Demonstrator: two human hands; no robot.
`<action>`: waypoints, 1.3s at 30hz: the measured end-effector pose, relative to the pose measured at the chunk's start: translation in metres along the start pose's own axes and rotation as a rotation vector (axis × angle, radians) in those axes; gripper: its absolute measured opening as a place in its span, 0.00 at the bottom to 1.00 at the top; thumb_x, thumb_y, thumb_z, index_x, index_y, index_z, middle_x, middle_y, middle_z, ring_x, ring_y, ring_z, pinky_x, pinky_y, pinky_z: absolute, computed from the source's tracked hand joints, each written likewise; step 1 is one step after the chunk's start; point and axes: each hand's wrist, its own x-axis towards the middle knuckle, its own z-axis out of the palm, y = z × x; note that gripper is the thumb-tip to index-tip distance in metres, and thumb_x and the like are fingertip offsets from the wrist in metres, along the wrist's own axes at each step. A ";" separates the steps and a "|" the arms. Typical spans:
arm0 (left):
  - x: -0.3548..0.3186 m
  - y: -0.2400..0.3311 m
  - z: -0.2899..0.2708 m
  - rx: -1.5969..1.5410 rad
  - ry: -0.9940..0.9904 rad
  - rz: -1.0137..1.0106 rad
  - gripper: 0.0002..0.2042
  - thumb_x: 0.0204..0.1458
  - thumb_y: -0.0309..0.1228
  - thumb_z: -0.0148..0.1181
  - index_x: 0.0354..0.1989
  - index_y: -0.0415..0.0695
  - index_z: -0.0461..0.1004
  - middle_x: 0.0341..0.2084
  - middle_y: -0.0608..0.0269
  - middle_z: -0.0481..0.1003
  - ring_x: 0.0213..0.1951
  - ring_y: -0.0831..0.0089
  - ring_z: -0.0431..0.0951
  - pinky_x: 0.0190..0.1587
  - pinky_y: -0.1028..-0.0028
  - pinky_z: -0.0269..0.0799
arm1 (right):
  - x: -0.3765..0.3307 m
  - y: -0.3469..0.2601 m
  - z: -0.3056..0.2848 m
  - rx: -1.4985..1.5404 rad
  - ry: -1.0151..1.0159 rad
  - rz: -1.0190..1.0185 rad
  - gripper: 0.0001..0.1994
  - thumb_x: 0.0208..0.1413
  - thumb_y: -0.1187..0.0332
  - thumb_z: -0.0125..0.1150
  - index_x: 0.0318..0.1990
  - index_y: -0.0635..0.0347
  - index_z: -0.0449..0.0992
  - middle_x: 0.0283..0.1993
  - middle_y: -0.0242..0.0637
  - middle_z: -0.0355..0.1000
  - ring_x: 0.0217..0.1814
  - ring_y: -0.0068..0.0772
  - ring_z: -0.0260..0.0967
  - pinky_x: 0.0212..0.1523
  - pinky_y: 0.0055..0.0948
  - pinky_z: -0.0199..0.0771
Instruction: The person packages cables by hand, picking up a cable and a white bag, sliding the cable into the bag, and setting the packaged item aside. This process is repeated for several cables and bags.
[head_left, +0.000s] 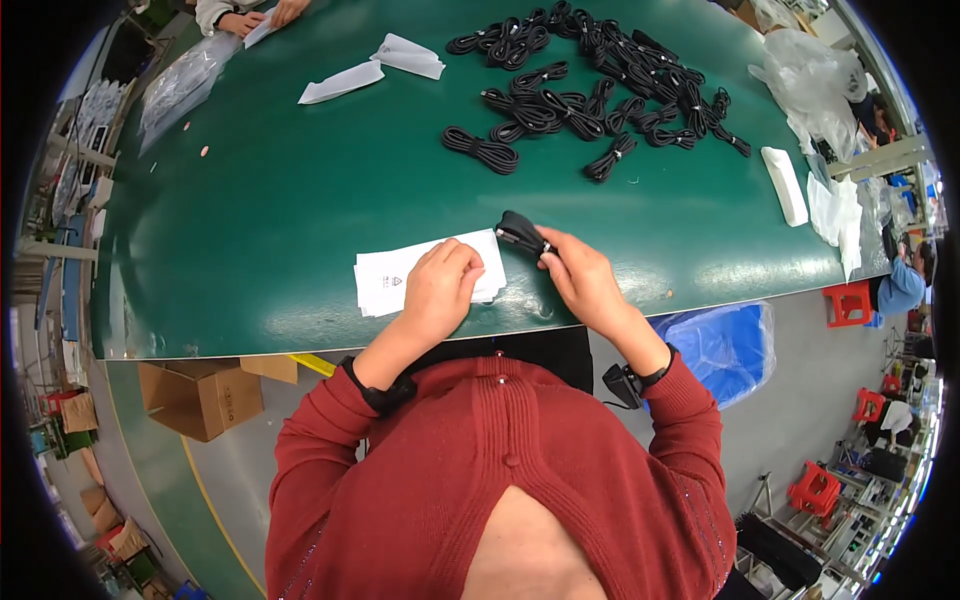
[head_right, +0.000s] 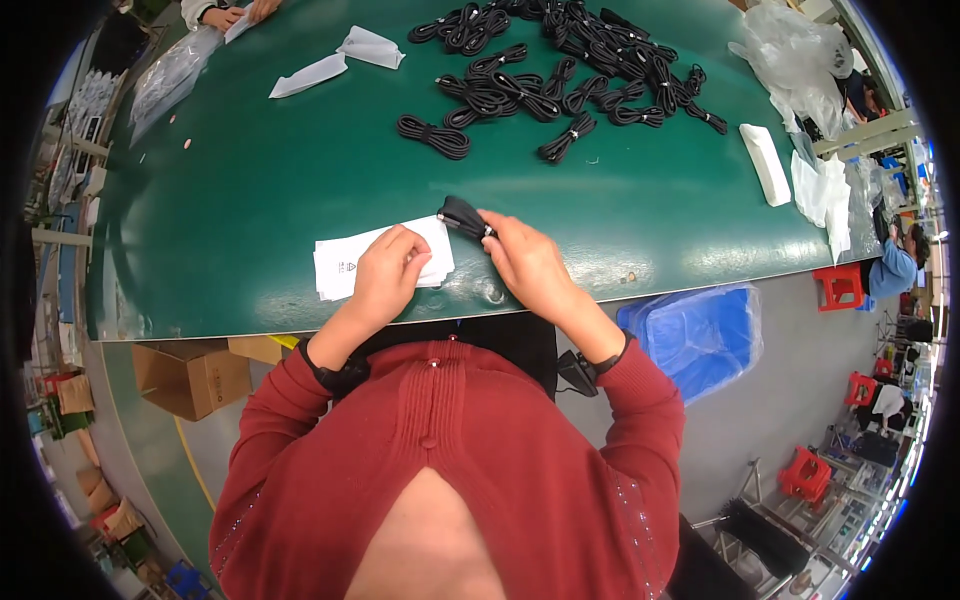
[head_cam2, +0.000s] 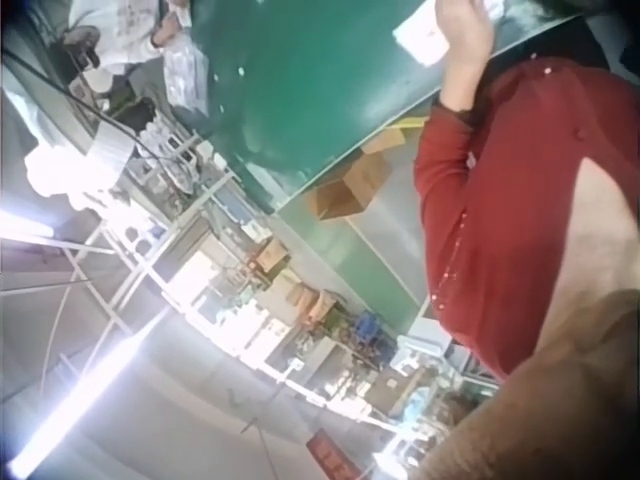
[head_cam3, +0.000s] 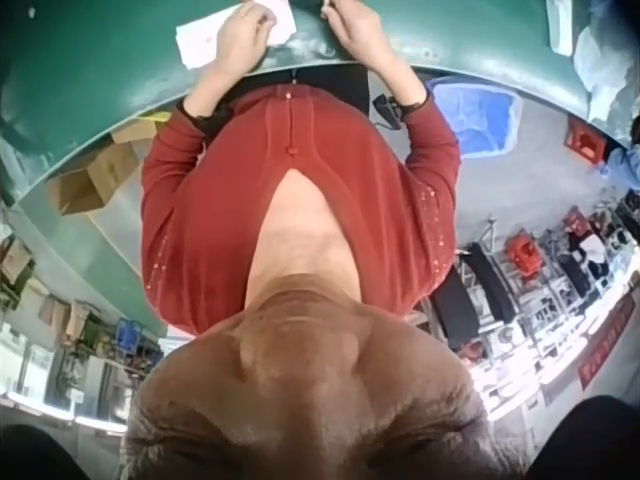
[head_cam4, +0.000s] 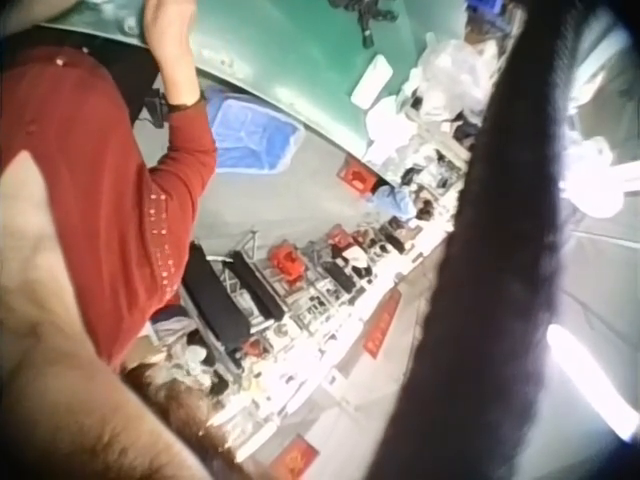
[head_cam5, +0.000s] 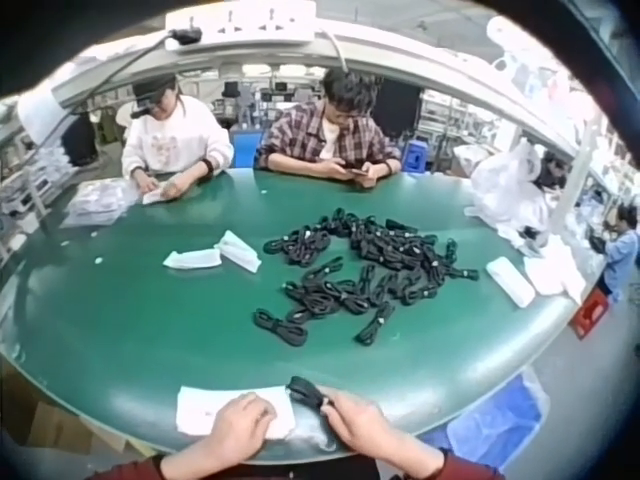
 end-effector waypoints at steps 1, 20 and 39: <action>0.001 0.000 -0.001 0.000 -0.001 0.001 0.05 0.49 0.20 0.62 0.32 0.37 0.72 0.27 0.57 0.71 0.28 0.66 0.74 0.33 0.71 0.70 | -0.002 -0.002 0.001 -0.115 0.021 -0.137 0.17 0.57 0.75 0.59 0.55 0.66 0.70 0.34 0.43 0.73 0.33 0.43 0.73 0.34 0.33 0.74; 0.022 0.021 -0.025 -0.038 0.061 0.237 0.06 0.48 0.18 0.61 0.31 0.40 0.70 0.35 0.61 0.73 0.37 0.66 0.71 0.40 0.69 0.67 | 0.011 -0.007 0.007 0.276 -0.184 0.007 0.17 0.57 0.73 0.63 0.54 0.62 0.72 0.42 0.36 0.69 0.38 0.27 0.71 0.41 0.24 0.72; 0.059 0.007 -0.067 -0.080 -0.058 -0.069 0.10 0.50 0.25 0.65 0.41 0.41 0.75 0.34 0.64 0.73 0.35 0.74 0.74 0.37 0.75 0.70 | 0.117 0.066 0.032 -0.533 0.093 -0.317 0.15 0.54 0.71 0.62 0.50 0.61 0.74 0.37 0.41 0.71 0.36 0.43 0.72 0.35 0.35 0.73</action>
